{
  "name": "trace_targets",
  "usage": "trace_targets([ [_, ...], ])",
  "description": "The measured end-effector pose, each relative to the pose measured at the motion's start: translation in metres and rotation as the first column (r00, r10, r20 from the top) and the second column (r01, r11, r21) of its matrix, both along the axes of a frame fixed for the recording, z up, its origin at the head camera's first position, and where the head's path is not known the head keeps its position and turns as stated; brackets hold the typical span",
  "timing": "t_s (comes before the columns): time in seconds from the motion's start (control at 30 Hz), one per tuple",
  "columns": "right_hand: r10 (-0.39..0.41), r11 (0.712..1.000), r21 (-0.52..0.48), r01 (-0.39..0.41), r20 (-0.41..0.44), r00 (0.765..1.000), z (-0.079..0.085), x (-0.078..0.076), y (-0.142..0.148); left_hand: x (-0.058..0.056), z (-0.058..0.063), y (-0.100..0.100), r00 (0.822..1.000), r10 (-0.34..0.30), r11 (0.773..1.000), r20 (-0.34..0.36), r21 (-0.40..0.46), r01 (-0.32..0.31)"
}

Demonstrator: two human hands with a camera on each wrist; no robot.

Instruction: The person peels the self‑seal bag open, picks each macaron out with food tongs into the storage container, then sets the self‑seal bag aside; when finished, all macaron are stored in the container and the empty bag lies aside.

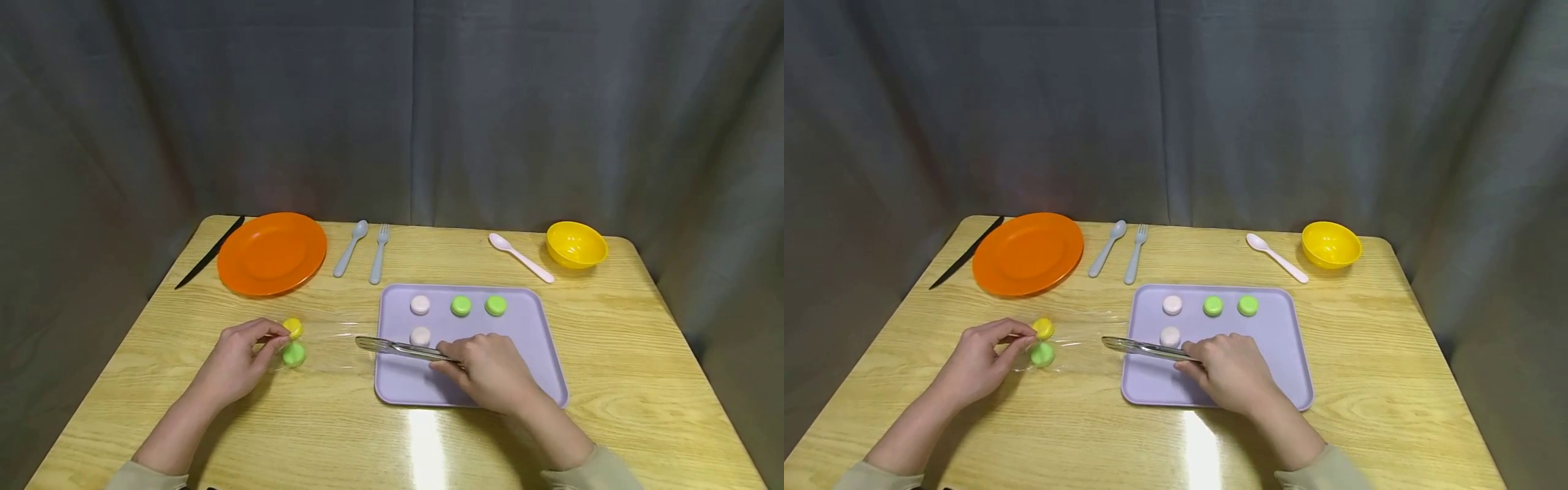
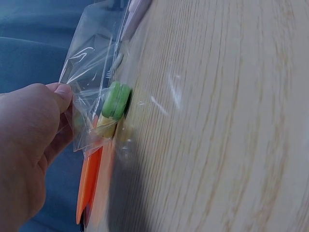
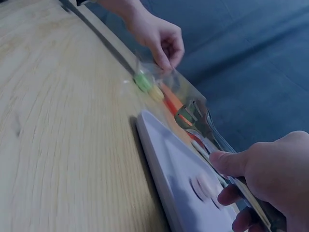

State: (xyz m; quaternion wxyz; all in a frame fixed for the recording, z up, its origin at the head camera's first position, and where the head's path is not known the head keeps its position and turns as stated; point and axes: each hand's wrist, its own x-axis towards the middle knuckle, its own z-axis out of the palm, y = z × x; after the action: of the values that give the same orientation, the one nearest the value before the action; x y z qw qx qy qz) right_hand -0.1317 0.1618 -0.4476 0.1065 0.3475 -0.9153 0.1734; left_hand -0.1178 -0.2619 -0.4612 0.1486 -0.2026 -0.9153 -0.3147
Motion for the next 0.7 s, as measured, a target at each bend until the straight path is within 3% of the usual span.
trace_targets([
  [0.37, 0.068, 0.997, 0.045, -0.068, -0.006, 0.998, -0.004, -0.016, -0.046, 0.001, 0.0, -0.001, 1.0, 0.008, 1.0, -0.009, -0.007, -0.008],
  [0.7, 0.064, 0.996, 0.061, -0.07, 0.089, 0.994, -0.004, -0.025, -0.071, 0.001, -0.001, 0.0, 1.0, -0.003, 1.0, -0.011, 0.004, 0.003],
])
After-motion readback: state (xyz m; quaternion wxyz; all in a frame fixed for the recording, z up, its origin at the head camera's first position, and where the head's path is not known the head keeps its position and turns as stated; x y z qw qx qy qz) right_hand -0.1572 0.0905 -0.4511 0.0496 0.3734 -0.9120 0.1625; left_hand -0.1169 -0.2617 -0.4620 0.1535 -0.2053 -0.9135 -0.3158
